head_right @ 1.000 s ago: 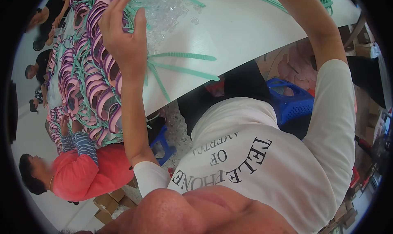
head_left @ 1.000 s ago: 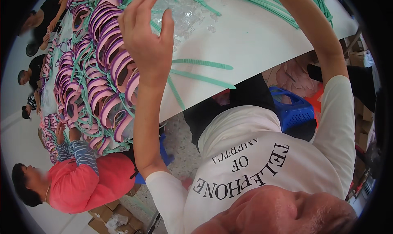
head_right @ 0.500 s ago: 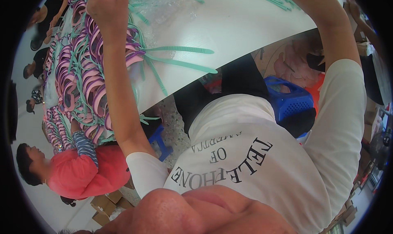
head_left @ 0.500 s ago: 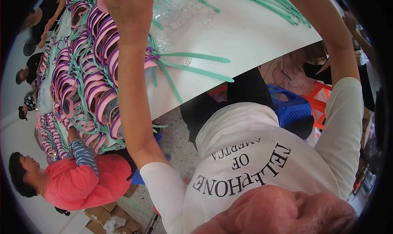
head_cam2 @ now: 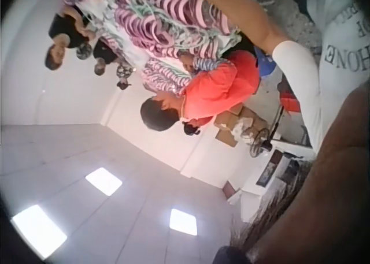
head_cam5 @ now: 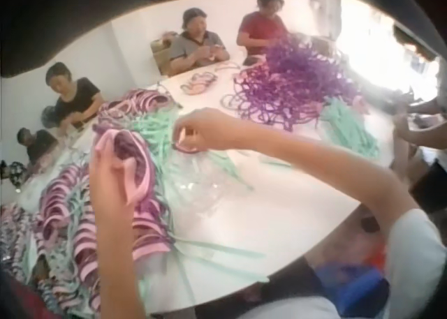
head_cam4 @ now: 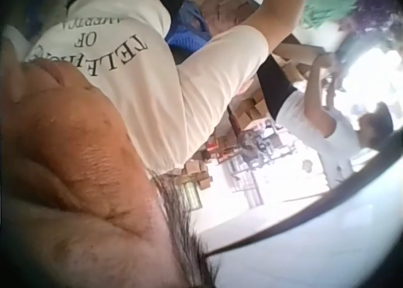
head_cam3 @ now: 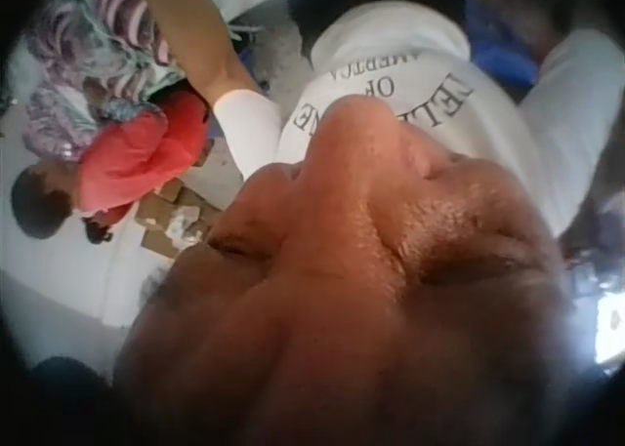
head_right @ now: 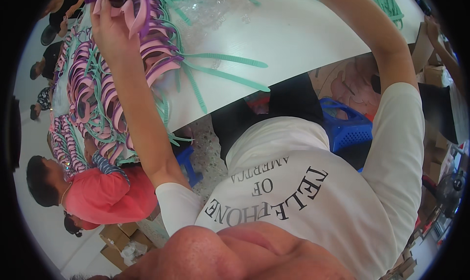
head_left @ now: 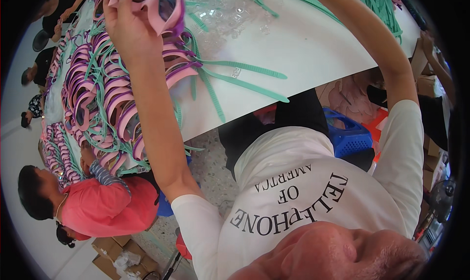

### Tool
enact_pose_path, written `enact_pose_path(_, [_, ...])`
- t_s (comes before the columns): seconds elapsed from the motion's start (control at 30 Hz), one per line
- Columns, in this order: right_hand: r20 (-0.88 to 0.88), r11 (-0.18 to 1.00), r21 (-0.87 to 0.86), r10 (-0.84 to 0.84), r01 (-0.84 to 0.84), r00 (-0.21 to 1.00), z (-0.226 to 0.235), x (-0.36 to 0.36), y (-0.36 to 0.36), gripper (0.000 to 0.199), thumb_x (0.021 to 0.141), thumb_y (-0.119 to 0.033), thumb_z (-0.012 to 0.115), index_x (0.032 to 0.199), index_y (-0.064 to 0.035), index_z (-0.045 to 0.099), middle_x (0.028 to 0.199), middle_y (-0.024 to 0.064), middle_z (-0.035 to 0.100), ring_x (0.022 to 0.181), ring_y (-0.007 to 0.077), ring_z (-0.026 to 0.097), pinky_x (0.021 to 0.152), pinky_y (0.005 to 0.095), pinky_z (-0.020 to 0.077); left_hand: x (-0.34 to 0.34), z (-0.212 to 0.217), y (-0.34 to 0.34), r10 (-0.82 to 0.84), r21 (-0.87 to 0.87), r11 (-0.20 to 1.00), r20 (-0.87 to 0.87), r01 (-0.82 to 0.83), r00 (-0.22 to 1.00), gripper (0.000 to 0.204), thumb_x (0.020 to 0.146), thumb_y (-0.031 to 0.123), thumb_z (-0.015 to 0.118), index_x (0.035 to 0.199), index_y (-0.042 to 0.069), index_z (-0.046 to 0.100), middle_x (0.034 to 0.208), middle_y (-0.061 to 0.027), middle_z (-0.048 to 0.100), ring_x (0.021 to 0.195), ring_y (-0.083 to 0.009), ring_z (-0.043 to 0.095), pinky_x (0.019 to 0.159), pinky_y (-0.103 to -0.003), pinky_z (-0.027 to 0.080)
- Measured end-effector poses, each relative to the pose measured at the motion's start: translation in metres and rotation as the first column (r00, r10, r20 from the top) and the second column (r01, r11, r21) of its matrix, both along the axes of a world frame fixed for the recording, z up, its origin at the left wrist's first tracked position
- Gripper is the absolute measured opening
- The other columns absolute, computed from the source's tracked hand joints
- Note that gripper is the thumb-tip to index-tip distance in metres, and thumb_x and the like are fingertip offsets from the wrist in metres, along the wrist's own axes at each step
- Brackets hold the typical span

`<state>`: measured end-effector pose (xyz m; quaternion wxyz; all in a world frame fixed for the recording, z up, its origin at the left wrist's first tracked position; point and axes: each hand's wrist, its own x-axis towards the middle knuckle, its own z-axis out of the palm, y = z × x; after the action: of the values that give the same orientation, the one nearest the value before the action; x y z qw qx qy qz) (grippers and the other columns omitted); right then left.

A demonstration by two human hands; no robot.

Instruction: The recorder is assembling swimming goggles by manually attaching green elastic straps to pink plastic frames.

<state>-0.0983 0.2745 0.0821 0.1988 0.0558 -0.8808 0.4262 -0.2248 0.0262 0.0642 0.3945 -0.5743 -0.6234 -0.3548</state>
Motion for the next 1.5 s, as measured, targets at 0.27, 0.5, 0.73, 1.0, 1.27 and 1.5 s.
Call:
enact_pose_path(0.27, [0.023,0.784,0.62,0.013,-0.024,1.0,-0.08,-0.024,0.029,0.023,0.085,-0.017,0.068,0.107,-0.0123,0.076,0.089,0.014,0.074,0.079,0.0325,0.07,0.072,0.0448,0.0544,0.02,0.005,-0.017,-0.504,0.557,0.819,0.813,0.137,-0.29,0.026,0.106,0.029,0.053,0.113,0.007,0.065,0.113,-0.0051,0.068,0.107,-0.0192,0.065,0.085,-0.033,0.059])
enact_pose_path(0.5, [-0.017,0.988,-0.01,-0.154,0.154,0.988,0.006,-0.015,0.019,0.019,0.09,-0.019,0.07,0.099,-0.0045,0.077,0.08,0.0048,0.073,0.07,0.013,0.068,0.06,0.0289,0.052,0.028,-0.01,-0.019,-0.525,0.547,0.83,0.833,0.111,-0.176,0.04,0.105,0.045,0.055,0.104,0.006,0.061,0.101,-0.0072,0.066,0.099,-0.0198,0.064,0.072,-0.033,0.059])
enact_pose_path(0.73, [-0.212,0.955,-0.238,-0.232,0.18,0.949,0.024,0.017,0.011,0.027,0.098,-0.027,0.065,0.101,-0.0024,0.075,0.089,0.0031,0.069,0.077,0.011,0.063,0.069,0.0256,0.0519,0.068,0.002,-0.002,-0.581,0.572,0.804,0.814,0.164,0.012,0.036,0.105,0.038,0.058,0.1,0.002,0.062,0.095,-0.0058,0.064,0.088,-0.0149,0.059,0.06,-0.03,0.05])
enact_pose_path(1.0, [-0.011,0.692,-0.721,0.007,-0.013,1.0,-0.006,0.054,-0.039,0.031,0.104,-0.031,0.059,0.105,-0.0007,0.067,0.092,0.0059,0.067,0.082,0.0155,0.066,0.078,0.0301,0.0556,0.082,-0.008,0.006,-0.552,0.591,0.786,0.803,0.182,-0.223,0.029,0.106,0.031,0.053,0.11,0.005,0.065,0.091,-0.0043,0.069,0.095,-0.0177,0.064,0.099,-0.041,0.05])
enact_pose_path(1.27, [0.193,0.793,-0.607,0.079,0.056,0.978,-0.027,0.077,-0.051,0.031,0.103,-0.033,0.059,0.109,-0.0047,0.068,0.102,0.0062,0.071,0.09,0.0148,0.069,0.081,0.0296,0.0543,0.094,-0.006,0.017,-0.606,0.687,0.693,0.719,0.217,-0.341,0.026,0.106,0.029,0.056,0.11,0.005,0.065,0.092,-0.0051,0.07,0.092,-0.0181,0.067,0.106,-0.047,0.049])
enact_pose_path(1.5, [0.247,0.652,-0.744,0.469,-0.144,0.848,-0.042,0.088,-0.07,0.033,0.102,-0.036,0.06,0.119,-0.0076,0.064,0.122,0.0023,0.066,0.12,0.0134,0.06,0.095,0.0318,0.0494,0.098,-0.005,0.028,-0.637,0.673,0.722,0.737,0.159,-0.225,0.025,0.1,0.035,0.056,0.102,0.01,0.06,0.089,-0.0037,0.062,0.102,-0.028,0.062,0.1,-0.048,0.047])
